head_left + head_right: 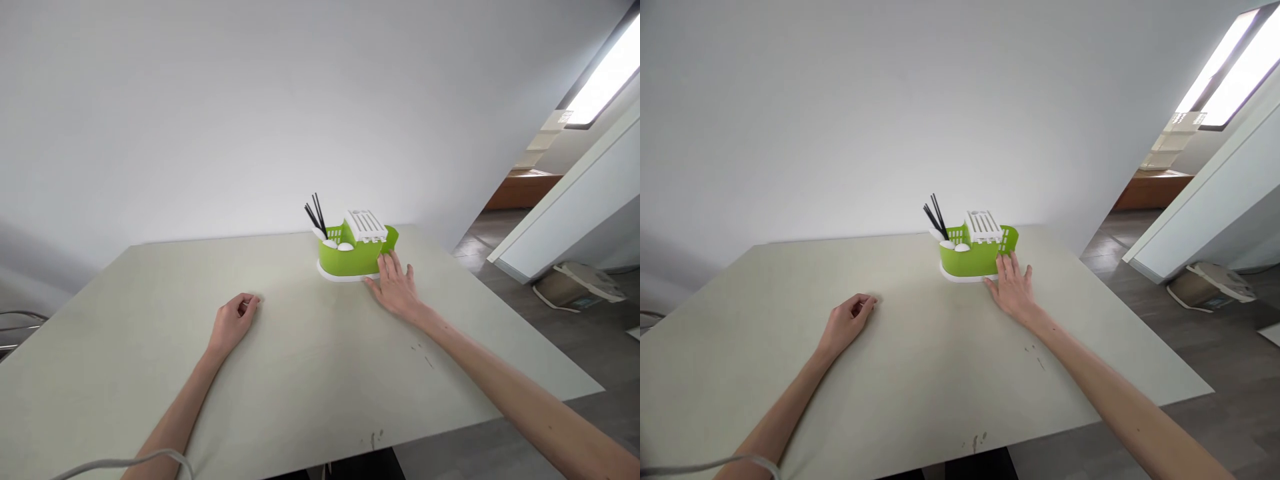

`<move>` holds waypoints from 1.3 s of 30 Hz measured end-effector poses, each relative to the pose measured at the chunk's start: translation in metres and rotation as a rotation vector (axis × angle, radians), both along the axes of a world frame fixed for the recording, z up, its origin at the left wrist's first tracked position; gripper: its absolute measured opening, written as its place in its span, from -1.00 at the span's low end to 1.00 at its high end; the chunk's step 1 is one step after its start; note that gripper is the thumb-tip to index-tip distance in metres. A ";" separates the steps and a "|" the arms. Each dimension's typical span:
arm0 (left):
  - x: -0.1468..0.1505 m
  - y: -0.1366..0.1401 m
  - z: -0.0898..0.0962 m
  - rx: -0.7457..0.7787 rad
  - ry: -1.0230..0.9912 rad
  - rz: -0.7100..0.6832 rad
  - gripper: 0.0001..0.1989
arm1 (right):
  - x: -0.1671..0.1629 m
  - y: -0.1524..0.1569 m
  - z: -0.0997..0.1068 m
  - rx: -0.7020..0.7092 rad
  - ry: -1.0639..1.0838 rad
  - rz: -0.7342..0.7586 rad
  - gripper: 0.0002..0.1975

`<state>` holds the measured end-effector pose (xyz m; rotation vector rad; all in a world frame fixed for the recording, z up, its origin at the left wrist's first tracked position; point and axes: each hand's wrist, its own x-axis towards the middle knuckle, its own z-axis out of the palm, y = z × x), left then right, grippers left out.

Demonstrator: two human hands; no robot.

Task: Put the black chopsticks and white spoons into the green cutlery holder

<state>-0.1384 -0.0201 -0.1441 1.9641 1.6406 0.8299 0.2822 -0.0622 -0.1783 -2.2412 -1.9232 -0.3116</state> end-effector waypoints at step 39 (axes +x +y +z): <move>-0.040 0.004 -0.025 0.060 0.157 -0.205 -0.54 | -0.012 -0.056 -0.084 0.001 0.245 -0.197 -0.17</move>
